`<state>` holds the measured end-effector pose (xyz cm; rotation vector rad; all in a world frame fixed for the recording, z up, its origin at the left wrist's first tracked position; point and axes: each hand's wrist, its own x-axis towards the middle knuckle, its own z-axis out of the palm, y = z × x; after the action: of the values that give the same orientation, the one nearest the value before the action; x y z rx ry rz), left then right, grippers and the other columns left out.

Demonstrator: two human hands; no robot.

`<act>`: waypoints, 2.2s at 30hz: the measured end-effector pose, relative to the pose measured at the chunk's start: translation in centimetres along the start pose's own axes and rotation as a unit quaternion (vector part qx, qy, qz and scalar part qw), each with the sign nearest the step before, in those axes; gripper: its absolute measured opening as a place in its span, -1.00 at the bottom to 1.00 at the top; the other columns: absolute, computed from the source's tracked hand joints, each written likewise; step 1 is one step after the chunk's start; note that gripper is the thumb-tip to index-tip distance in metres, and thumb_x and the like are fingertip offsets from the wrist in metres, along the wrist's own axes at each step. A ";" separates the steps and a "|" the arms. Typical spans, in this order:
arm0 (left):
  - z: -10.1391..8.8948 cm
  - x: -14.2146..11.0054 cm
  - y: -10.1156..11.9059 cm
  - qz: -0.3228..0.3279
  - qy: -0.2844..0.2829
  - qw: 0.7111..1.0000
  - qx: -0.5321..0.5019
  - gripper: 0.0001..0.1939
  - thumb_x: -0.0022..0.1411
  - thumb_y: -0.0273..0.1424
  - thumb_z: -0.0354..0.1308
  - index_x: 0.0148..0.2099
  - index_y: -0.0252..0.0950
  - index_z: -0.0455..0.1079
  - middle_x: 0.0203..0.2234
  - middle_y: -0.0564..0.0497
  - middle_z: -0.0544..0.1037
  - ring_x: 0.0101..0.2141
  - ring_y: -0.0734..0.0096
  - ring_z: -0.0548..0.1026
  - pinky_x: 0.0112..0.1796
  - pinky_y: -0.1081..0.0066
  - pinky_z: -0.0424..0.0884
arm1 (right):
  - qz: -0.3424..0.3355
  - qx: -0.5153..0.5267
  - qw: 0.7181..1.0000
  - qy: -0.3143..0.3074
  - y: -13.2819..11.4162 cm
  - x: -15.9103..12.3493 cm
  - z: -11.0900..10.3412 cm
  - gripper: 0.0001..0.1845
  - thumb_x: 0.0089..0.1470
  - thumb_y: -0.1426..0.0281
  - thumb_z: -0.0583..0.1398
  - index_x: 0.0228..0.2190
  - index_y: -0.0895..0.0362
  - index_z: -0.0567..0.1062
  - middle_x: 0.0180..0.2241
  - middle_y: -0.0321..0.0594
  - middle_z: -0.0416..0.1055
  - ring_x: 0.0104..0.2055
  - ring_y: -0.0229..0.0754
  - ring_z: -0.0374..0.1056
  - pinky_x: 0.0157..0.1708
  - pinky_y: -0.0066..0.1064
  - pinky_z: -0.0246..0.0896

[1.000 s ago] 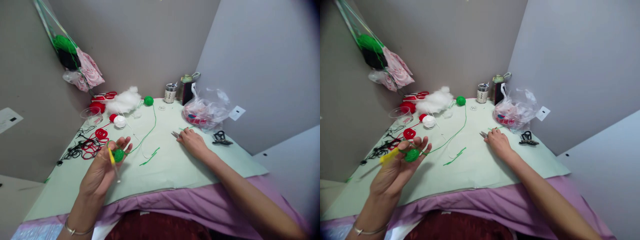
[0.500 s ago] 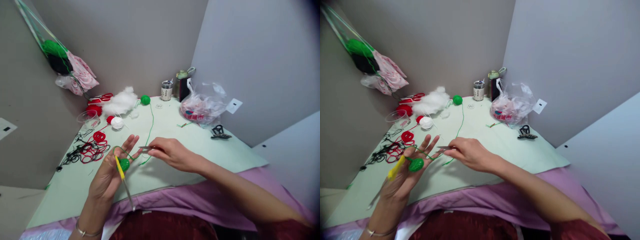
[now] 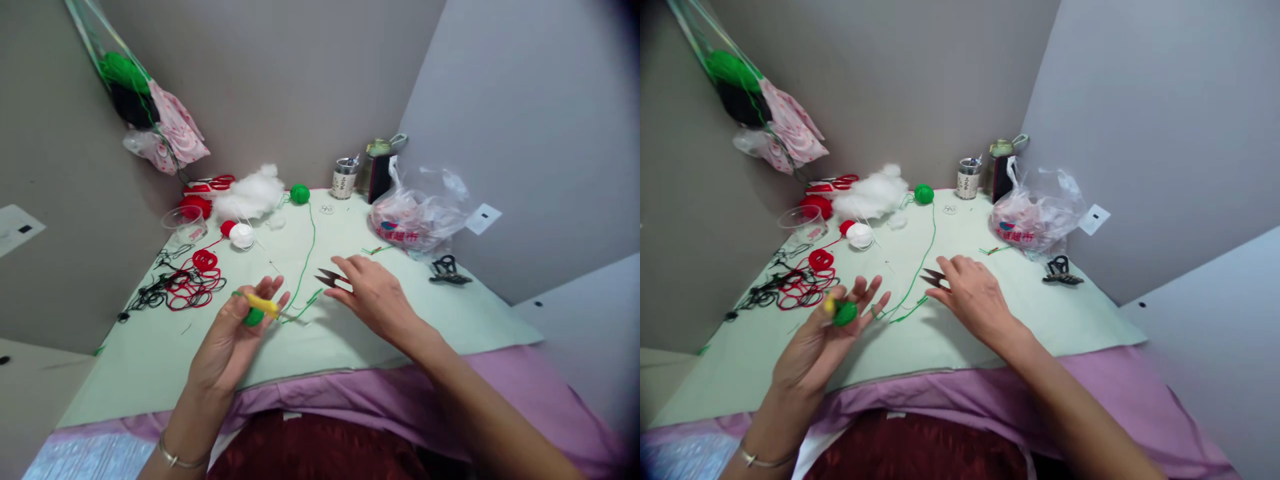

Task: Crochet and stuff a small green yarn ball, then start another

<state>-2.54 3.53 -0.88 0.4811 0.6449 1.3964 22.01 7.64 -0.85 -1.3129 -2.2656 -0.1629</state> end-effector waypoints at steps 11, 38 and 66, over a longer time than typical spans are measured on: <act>1.1 -0.5 -4.5 -0.058 -0.035 0.986 0.154 -0.60 0.08 -0.27 0.55 -0.08 -0.29 0.57 -0.52 0.12 0.51 -0.43 0.53 0.44 -0.33 0.54 0.32 | -0.179 0.157 0.960 0.148 -3.4 -0.8 0.1 -0.52 0.36 0.53 0.11 0.25 0.05 0.40 0.10 0.01 0.53 0.17 -0.02 0.45 0.17 -0.08 0.38; 0.5 -0.6 -2.4 0.181 -0.103 0.848 0.488 -0.88 0.27 -0.45 0.31 -0.29 -0.17 0.67 -0.40 -0.05 0.58 -0.32 0.24 0.48 -0.22 0.38 0.31 | 0.217 0.637 0.676 -0.301 -2.4 -0.7 -0.6 -0.58 0.15 0.03 0.33 -0.33 0.17 0.58 -0.72 -0.50 0.20 -0.65 -0.39 -0.06 -0.57 -0.44 -0.23; 0.0 0.9 -4.3 -0.092 0.008 0.996 0.017 -0.80 0.13 -0.43 0.47 -0.21 -0.42 0.61 -0.37 -0.02 0.56 -0.45 0.58 0.47 -0.40 0.58 0.44 | 0.267 0.432 0.855 -0.110 6.7 9.0 -1.5 -0.66 0.06 0.11 0.27 -0.41 0.16 0.51 -0.59 -0.38 0.24 -0.62 -0.38 -0.10 -0.57 -0.41 -0.24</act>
<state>0.73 3.91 -3.82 0.4271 0.7094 1.2168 24.56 17.61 3.78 -1.3771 -1.6528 1.1147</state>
